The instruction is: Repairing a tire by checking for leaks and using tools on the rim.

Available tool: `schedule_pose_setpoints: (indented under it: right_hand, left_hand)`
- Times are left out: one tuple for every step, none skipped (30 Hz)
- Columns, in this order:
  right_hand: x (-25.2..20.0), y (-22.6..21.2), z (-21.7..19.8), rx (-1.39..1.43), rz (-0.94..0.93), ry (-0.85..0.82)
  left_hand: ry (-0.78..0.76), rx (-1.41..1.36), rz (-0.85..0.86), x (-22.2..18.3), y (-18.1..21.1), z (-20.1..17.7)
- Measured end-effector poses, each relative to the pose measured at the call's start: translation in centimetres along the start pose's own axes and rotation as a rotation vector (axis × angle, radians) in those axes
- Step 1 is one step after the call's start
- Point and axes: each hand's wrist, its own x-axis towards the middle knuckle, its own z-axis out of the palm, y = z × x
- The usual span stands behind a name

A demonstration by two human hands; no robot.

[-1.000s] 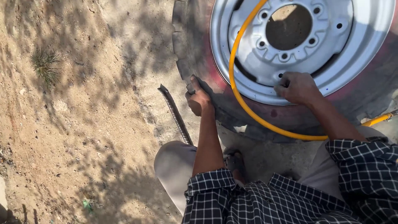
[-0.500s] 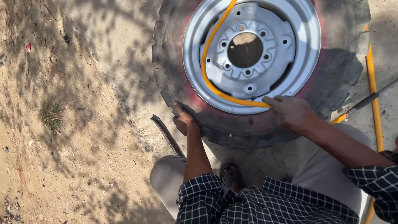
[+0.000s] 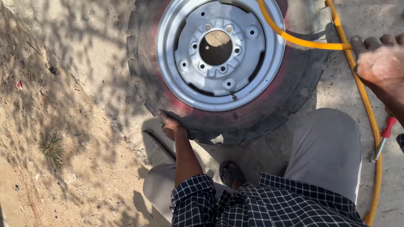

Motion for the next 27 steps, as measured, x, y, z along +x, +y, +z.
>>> schedule_pose_setpoints:
  right_hand:
    - [2.0,-3.2,0.9,-0.049,0.04,-0.023]
    - [1.8,-3.6,2.8,-0.034,0.055,-0.028]
    - [1.6,-3.9,5.1,0.074,0.14,-0.007]
    - [-1.0,-3.9,7.5,0.174,0.238,-0.019]
    - [-1.7,-5.5,5.5,0.181,0.264,-0.055]
    - [-2.8,-5.2,3.5,0.409,0.243,-0.301]
    - [-3.5,-4.4,1.7,0.655,0.228,-0.531]
    - [-5.9,-3.5,0.0,0.66,0.336,-0.553]
    - [-7.8,-2.6,-1.5,0.814,0.292,-0.418]
    - [-9.2,-2.4,-3.0,0.957,0.226,-0.273]
    - [-12.7,-0.3,-2.6,0.959,0.319,-0.287]
    - [-15.0,0.9,-2.5,1.002,0.409,-0.243]
    - [-17.1,1.8,-2.6,1.041,0.501,-0.197]
    - [-20.4,3.1,-0.6,1.043,0.536,-0.206]
    - [-23.7,4.2,1.3,1.036,0.661,-0.197]
    - [-27.0,5.0,3.1,1.028,0.785,-0.188]
    - [-31.1,4.8,5.1,1.03,0.821,-0.198]
    - [-34.7,4.6,7.1,1.013,0.953,-0.285]
    - [-38.2,4.1,9.0,0.993,1.083,-0.373]
    - [-41.7,2.3,11.4,1.002,1.107,-0.379]
    - [-45.1,0.3,13.6,1.024,1.192,-0.439]
    - [-48.4,-1.5,15.8,1.042,1.27,-0.5]
    - [-49.5,-3.8,15.9,1.047,1.288,-0.506]
    - [-49.6,-5.5,16.6,1.027,1.252,-0.546]
    - [-49.6,-7.2,17.2,1.007,1.216,-0.585]
    - [-48.6,-7.8,17.2,1.02,1.218,-0.585]
    - [-47.6,-8.5,17.1,0.992,1.262,-0.62]
  left_hand:
    - [-0.006,-0.03,-0.011,0.2,0.0,0.3]
    - [-0.006,-0.022,0.009,0.5,0.5,0.2]
    - [0.006,-0.002,0.022,0.6,0.8,0.3]
    - [0.009,0.049,0.032,0.2,-0.1,0.4]
    - [-0.001,0.091,0.048,4.4,-2.4,-0.3]
    - [-0.033,0.038,0.078,7.4,-3.5,1.4]
    - [-0.068,-0.016,0.103,9.7,-4.2,3.3]
    - [-0.147,0.046,0.143,6.4,-3.4,3.2]
    - [-0.094,-0.032,0.222,3.4,-2.4,3.2]
    - [-0.026,-0.12,0.293,1.1,-1.3,1.8]
    - [-0.091,-0.066,0.325,0.9,-1.8,3.8]
    - [0.148,0.226,0.738,1.5,-2.1,3.9]
    - [0.394,0.506,1.155,2.3,-2.0,4.1]
    - [0.37,0.518,1.18,-0.4,-2.3,4.5]
    - [-0.049,0.511,1.29,-3.0,-2.6,4.9]
    - [-0.476,0.499,1.362,-5.5,-2.8,5.1]
    - [-0.503,0.517,1.378,-7.3,-3.3,5.9]
    - [-0.676,0.574,1.424,-9.0,-3.4,6.6]
    - [-0.852,0.632,1.461,-10.7,-3.6,7.3]
    - [-0.866,0.649,1.476,-11.2,-3.9,8.1]
    - [-0.896,0.759,1.466,-11.6,-4.2,8.9]
    - [-0.92,0.865,1.449,-12.0,-4.7,9.6]
    - [-0.931,0.879,1.458,-10.6,-5.4,10.6]
    - [-0.949,0.726,1.283,-9.4,-6.0,11.9]
    - [-0.961,0.576,1.106,-8.2,-6.4,13.2]
    - [-0.956,0.582,1.116,-8.4,-6.7,13.0]
    - [-0.893,0.579,1.178,-8.6,-7.0,12.9]
